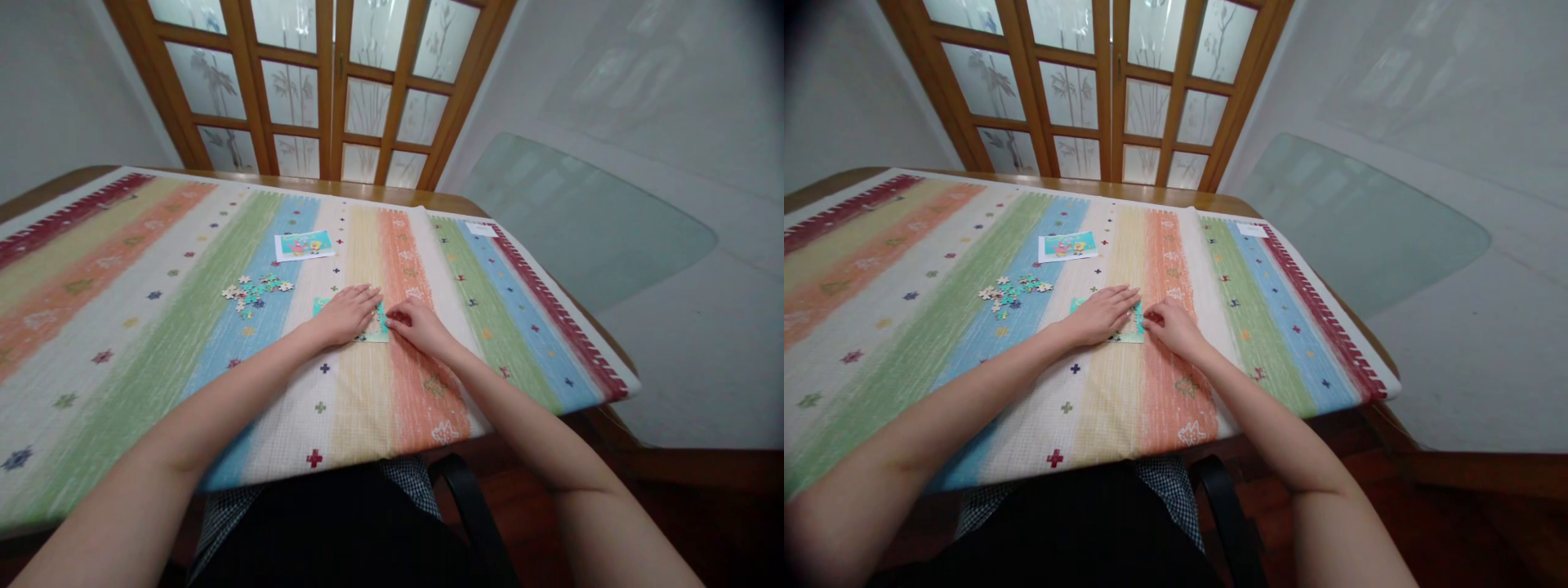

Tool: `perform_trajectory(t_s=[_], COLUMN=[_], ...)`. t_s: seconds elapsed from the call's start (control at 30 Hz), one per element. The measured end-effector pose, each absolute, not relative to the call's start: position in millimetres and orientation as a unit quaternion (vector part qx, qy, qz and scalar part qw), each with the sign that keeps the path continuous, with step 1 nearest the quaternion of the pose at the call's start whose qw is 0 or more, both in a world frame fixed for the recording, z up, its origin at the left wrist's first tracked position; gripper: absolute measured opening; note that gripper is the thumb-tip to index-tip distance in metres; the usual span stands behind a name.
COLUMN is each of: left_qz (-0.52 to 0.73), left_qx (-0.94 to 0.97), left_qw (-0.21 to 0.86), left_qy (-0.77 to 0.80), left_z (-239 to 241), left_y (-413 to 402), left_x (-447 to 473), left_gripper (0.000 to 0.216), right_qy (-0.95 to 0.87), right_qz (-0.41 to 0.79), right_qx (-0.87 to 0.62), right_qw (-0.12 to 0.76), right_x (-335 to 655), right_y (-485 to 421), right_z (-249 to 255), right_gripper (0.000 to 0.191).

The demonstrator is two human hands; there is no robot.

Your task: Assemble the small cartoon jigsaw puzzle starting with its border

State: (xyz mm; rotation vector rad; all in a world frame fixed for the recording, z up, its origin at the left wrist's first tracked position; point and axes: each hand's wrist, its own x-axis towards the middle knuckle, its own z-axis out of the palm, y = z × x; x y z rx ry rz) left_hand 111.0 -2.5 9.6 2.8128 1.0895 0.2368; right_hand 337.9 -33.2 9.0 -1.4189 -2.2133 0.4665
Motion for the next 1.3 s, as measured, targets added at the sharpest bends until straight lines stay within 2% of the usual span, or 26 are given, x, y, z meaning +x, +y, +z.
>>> perform_trajectory(t_s=[0.4, 0.73, 0.97, 1.3], left_qz=[0.063, 0.055, 0.056, 0.073], left_qx=[0.934, 0.931, 0.937, 0.935], left_qw=[0.103, 0.105, 0.071, 0.086], left_qy=[0.338, 0.344, 0.339, 0.337], left_z=[3.0, 6.9, 5.8, 2.6], left_y=[-1.3, -2.9, -3.7, -3.7], left_x=[108.0, 111.0, 112.6, 112.9], left_gripper=[0.053, 0.056, 0.056, 0.056], right_qy=[-0.775, -0.817, -0.808, -0.853], right_qz=[0.26, 0.159, 0.143, 0.014], right_qx=[-0.521, -0.503, -0.515, -0.489], right_qw=[0.244, 0.233, 0.248, 0.18], right_x=[342.0, 336.9, 335.8, 332.3], right_y=[-18.9, -36.7, -40.2, -55.0], right_z=[4.8, 11.7, 7.0, 6.3], right_gripper=[0.01, 0.009, 0.011, 0.028])
